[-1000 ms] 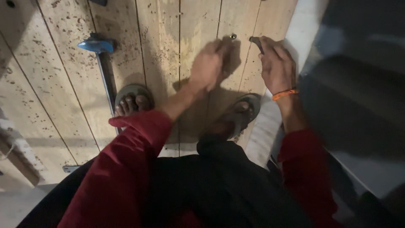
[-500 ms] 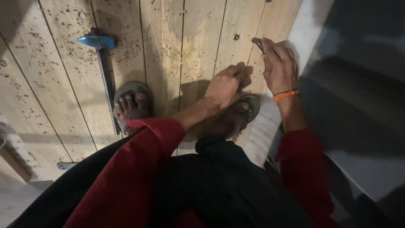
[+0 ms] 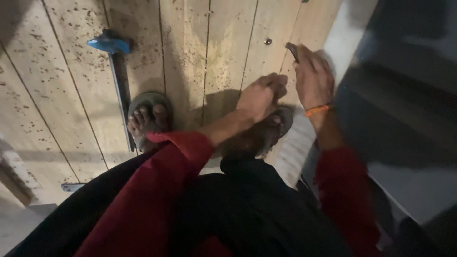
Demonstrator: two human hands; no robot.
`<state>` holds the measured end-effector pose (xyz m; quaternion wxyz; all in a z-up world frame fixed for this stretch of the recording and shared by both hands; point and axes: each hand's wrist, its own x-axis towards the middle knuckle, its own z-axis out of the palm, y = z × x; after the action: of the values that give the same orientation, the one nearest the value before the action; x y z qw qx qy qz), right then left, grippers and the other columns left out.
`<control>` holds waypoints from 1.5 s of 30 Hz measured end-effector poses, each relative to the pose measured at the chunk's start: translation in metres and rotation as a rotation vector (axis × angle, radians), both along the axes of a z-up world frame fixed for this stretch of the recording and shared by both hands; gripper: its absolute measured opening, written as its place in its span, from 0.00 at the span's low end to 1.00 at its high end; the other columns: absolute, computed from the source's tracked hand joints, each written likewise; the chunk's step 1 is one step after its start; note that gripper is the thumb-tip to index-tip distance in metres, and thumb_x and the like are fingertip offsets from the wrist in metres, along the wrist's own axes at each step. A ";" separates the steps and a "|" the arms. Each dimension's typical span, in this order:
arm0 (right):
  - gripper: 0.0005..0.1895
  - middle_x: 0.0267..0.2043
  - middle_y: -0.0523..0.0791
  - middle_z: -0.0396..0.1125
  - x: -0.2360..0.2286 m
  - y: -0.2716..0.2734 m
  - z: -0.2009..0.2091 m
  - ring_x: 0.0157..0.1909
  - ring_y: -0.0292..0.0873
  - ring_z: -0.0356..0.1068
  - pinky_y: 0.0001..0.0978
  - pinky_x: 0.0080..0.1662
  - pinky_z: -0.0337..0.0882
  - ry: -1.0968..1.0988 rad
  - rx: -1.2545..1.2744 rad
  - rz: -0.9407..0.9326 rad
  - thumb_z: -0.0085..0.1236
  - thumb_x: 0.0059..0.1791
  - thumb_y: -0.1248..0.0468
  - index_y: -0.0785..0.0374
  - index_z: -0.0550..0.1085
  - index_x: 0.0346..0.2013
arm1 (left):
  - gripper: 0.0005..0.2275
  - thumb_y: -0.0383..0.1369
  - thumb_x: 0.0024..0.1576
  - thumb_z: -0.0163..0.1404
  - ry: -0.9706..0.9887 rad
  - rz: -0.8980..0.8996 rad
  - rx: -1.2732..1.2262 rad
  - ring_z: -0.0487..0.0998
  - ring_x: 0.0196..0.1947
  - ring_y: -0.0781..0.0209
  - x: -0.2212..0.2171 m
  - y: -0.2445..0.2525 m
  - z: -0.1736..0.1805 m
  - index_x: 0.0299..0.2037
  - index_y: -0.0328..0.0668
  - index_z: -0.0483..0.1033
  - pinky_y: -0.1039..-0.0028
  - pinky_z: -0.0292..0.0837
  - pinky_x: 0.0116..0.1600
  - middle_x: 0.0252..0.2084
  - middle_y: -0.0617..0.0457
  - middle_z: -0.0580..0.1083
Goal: The person uses an allen key to screw fasteners into wooden planks, working on the floor near a metal structure.
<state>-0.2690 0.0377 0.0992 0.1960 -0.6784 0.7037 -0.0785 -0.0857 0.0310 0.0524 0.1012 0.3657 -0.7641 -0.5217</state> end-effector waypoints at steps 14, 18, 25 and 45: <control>0.10 0.44 0.55 0.70 -0.002 0.020 0.007 0.43 0.60 0.72 0.49 0.44 0.73 0.090 0.018 -0.090 0.55 0.59 0.61 0.65 0.78 0.48 | 0.13 0.31 0.58 0.53 -0.037 0.019 0.283 0.75 0.57 0.46 -0.002 -0.010 0.012 0.53 0.46 0.76 0.59 0.74 0.58 0.60 0.47 0.72; 0.15 0.37 0.57 0.67 -0.004 0.029 0.009 0.36 0.62 0.70 0.51 0.39 0.72 0.165 0.097 -0.198 0.58 0.59 0.55 0.64 0.81 0.42 | 0.24 0.26 0.44 0.57 0.003 -0.010 0.252 0.75 0.55 0.41 -0.007 -0.003 0.007 0.55 0.51 0.77 0.58 0.73 0.59 0.56 0.43 0.71; 0.18 0.35 0.56 0.68 -0.004 0.048 -0.013 0.35 0.61 0.71 0.52 0.40 0.72 0.359 0.158 -0.218 0.55 0.61 0.53 0.64 0.80 0.38 | 0.29 0.30 0.45 0.59 0.041 0.093 0.258 0.75 0.53 0.39 -0.032 0.044 -0.029 0.58 0.33 0.67 0.55 0.75 0.54 0.51 0.37 0.72; 0.31 0.28 0.55 0.73 0.060 0.040 -0.034 0.37 0.62 0.73 0.53 0.49 0.70 -0.025 0.454 -0.679 0.43 0.58 0.44 0.63 0.80 0.25 | 0.16 0.28 0.64 0.45 -0.176 0.162 0.264 0.79 0.42 0.44 0.016 0.065 0.001 0.62 0.36 0.66 0.58 0.77 0.45 0.49 0.39 0.75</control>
<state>-0.2090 0.0782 0.0648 0.3120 -0.3461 0.8847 0.0104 -0.0694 0.0958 0.0537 0.0268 0.4805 -0.6630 -0.5734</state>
